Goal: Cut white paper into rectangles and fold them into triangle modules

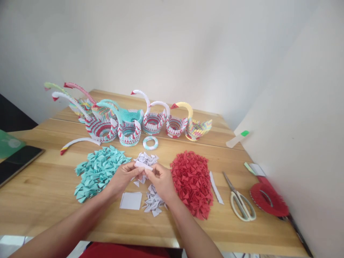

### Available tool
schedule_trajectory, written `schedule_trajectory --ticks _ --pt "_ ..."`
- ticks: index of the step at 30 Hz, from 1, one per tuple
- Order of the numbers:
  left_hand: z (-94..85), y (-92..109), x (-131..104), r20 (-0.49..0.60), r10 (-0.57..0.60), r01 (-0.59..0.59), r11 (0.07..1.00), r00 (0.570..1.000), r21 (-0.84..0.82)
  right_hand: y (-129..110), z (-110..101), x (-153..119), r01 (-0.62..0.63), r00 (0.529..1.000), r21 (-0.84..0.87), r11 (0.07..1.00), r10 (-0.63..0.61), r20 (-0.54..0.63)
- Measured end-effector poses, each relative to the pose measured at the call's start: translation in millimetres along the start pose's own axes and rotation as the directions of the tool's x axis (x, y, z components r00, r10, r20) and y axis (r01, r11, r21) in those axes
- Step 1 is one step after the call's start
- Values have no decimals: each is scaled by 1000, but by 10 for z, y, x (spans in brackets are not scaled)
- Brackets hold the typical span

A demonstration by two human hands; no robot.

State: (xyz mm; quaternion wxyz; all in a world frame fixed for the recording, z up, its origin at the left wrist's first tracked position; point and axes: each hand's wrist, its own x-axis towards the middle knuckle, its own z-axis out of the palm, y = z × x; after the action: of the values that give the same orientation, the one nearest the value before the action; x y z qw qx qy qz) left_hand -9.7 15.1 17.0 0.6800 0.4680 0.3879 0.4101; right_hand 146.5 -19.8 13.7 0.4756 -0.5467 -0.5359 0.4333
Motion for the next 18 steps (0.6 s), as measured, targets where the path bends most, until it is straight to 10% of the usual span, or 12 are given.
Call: schedule_trajectory --ticks 10,14,18 --pt "-23 -24 -13 -7 27 -27 999 1000 -38 1 -20 50 -7 1000 -11 1000 8 9" --pt "-63 -27 9 -30 23 -27 992 999 -125 -385 -114 -105 49 998 -103 994 -53 -34" --pt "-72 -17 17 -46 16 -23 989 999 -148 -966 -235 -653 252 934 -135 958 -205 292"
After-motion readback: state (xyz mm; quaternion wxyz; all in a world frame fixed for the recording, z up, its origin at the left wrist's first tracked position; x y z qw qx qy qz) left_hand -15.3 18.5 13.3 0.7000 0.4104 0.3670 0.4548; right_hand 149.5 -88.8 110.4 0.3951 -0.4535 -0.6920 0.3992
